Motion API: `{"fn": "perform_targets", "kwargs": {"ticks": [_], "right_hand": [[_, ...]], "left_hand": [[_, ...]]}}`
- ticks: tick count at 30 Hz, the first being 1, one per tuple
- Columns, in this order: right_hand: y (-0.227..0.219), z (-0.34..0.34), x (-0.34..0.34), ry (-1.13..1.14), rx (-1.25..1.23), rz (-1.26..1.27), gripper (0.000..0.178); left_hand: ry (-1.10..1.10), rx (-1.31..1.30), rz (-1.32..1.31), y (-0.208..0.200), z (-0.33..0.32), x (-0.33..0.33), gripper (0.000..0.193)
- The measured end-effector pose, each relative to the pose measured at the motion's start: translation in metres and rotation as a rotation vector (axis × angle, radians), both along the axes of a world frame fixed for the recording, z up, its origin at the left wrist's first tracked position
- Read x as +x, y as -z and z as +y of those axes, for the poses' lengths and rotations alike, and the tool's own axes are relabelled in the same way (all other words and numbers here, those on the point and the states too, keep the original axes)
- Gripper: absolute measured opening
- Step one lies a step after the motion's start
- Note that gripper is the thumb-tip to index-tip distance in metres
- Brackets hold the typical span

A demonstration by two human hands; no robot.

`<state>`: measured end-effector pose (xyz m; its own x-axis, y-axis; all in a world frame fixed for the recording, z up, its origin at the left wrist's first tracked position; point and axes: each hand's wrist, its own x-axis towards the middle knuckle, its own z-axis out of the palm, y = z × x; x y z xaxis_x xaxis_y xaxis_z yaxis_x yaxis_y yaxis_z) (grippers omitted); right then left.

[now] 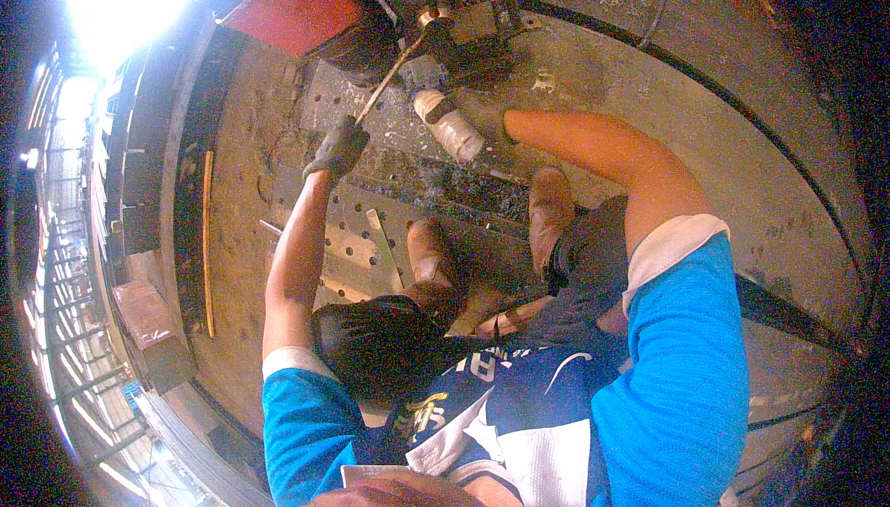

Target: The person sits on the floor and operates a red drill press, using a metal rod to guide the drill bit into a metal plate. They adjust the position of the plate and the drill head throughout the process.

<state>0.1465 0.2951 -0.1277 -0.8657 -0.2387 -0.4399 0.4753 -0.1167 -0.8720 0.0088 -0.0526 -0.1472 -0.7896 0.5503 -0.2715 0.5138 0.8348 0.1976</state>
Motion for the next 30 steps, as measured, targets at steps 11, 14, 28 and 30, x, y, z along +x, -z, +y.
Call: {"fn": "perform_targets", "kwargs": {"ticks": [11, 14, 28, 30], "right_hand": [[0.011, 0.025, 0.007, 0.054, 0.063, -0.010, 0.028], [0.008, 0.022, 0.006, 0.050, 0.068, 0.002, 0.028], [0.001, 0.017, 0.007, 0.038, 0.161, 0.052, 0.028], [0.002, 0.026, 0.010, 0.059, 0.195, 0.049, 0.028]], "left_hand": [[-0.088, 0.011, -0.077, -0.030, 0.056, 0.020, 0.038], [-0.175, 0.026, -0.110, -0.059, 0.063, 0.032, 0.037], [-0.168, 0.049, -0.086, -0.044, 0.053, 0.026, 0.037], [-0.150, 0.072, -0.096, -0.033, 0.065, 0.021, 0.037]]}}
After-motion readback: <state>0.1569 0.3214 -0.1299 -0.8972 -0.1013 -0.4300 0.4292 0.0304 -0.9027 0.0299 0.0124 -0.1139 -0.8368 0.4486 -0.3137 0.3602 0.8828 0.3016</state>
